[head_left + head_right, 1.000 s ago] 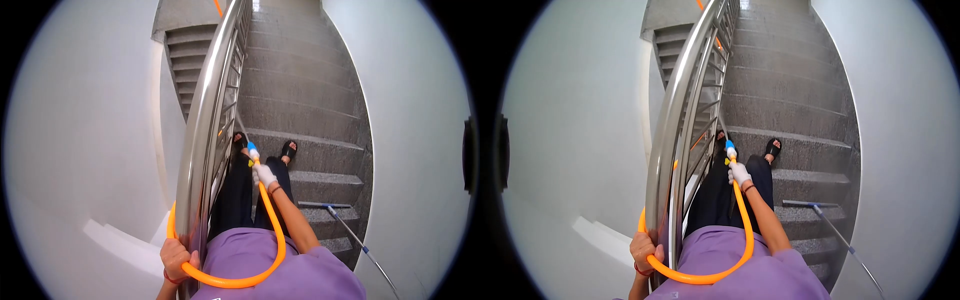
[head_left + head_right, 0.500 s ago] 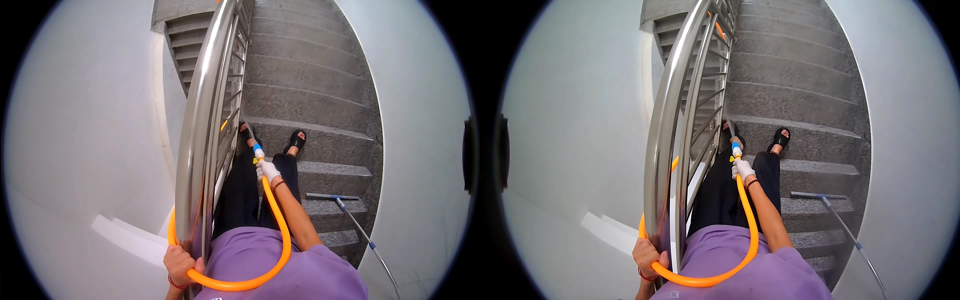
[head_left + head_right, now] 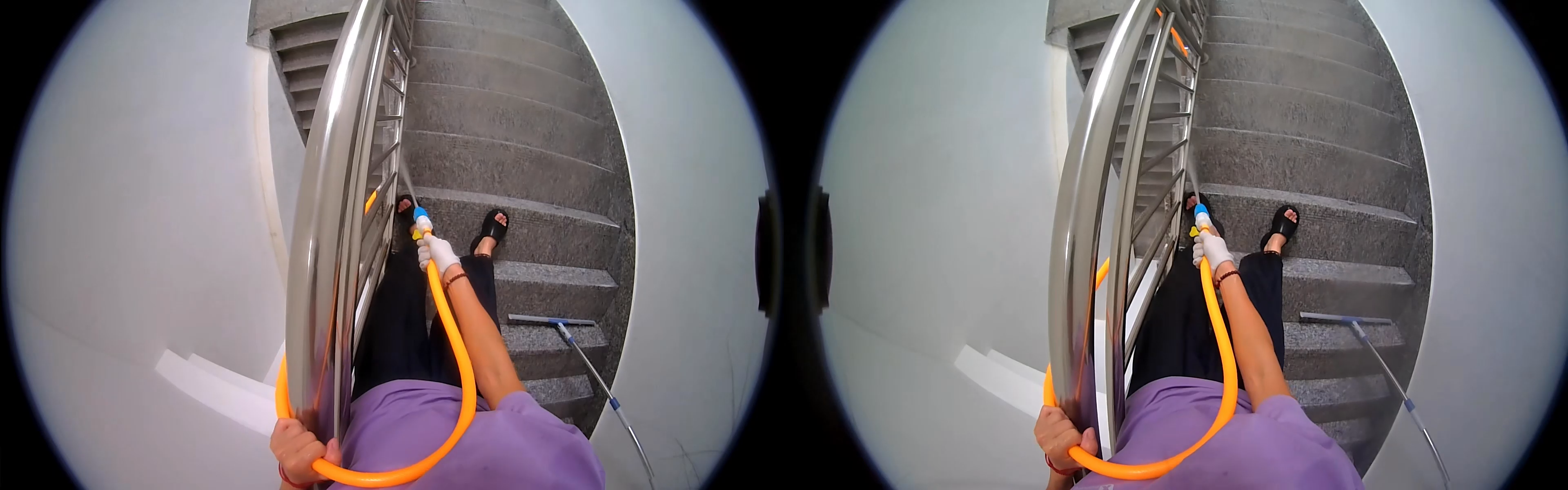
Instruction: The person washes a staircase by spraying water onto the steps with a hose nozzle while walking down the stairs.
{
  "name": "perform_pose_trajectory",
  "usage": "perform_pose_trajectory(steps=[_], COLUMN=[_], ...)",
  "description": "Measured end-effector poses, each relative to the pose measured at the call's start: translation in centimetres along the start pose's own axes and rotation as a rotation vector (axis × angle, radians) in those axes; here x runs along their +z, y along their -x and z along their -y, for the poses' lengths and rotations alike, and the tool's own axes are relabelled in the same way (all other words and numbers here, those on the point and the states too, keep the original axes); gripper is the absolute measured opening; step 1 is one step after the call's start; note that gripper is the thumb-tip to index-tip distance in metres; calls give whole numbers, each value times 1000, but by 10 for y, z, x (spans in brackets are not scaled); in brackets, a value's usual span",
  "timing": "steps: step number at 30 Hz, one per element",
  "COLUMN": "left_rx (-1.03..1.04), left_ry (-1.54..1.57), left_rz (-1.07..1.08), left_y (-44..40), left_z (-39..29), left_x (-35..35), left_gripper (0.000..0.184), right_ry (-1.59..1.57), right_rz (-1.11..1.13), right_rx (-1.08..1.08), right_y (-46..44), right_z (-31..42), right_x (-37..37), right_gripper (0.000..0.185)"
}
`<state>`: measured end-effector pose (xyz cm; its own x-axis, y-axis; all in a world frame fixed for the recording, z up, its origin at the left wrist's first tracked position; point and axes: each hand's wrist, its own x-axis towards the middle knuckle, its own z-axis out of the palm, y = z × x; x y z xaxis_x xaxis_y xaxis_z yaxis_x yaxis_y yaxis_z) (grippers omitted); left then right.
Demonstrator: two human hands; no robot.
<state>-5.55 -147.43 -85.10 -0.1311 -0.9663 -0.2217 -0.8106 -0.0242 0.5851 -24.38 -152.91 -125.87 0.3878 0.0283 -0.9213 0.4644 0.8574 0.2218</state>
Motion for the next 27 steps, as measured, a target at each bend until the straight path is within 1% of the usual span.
perform_pose_trajectory(steps=[2, 4, 6, 8, 10, 13, 14, 16, 17, 18, 20, 21, 22, 24, 26, 27], left_rx=[-4, -10, -16, -23, -30, -31, -31, -15, -16, -18, -22, -24, -25, -17, -6, -8], left_ry=[-5, -10, -16, -22, -15, -7, -6, 4, 6, 11, 16, 15, 14, 34, 56, 85], left_rz=[2, 4, 1, -4, -4, -7, -9, 7, 4, -2, -9, -4, 0, -15, -30, -43], left_y=[0, 0, 1, 1, 0, -2, -2, -2, -2, -3, -4, -5, -5, -3, 0, 1], left_z=[1, 1, 1, 0, 0, 0, 0, 2, 2, 1, 0, 0, -1, 2, 5, 6], left_x=[0, 0, 0, 0, -1, -2, -2, -4, -3, -3, -4, -4, -4, -4, -4, -3], left_gripper=[29, 29, 29, 30, 30, 31, 31, 31, 31, 31, 31, 31, 31, 31, 31, 30], right_ry=[-23, -140, -164, -269, -268, -445, -443, -425, -452, -570, -590, -645, -594, -529, -557, -545], right_rz=[3, -21, -21, -3, -14, -2, -2, -78, -49, 39, -53, 19, -152, -254, -98, 11], right_rx=[-1, -15, -31, -26, -43, -56, -57, -150, -174, -163, -261, -322, -382, -477, -436, -355], right_y=[-7, -13, -16, -19, -19, -14, -14, -14, -17, -18, -11, -5, 5, 19, 20, 16], right_z=[0, 2, 6, 9, 12, 17, 18, 22, 23, 26, 32, 32, 35, 29, 12, -1], right_x=[1, 2, 3, 0, -2, -8, -11, -19, -29, -40, -47, -52, -46, -39, -40, -39], right_gripper=[21, 21, 22, 23, 24, 25, 25, 26, 26, 25, 25, 25, 24, 33, 21, 20])
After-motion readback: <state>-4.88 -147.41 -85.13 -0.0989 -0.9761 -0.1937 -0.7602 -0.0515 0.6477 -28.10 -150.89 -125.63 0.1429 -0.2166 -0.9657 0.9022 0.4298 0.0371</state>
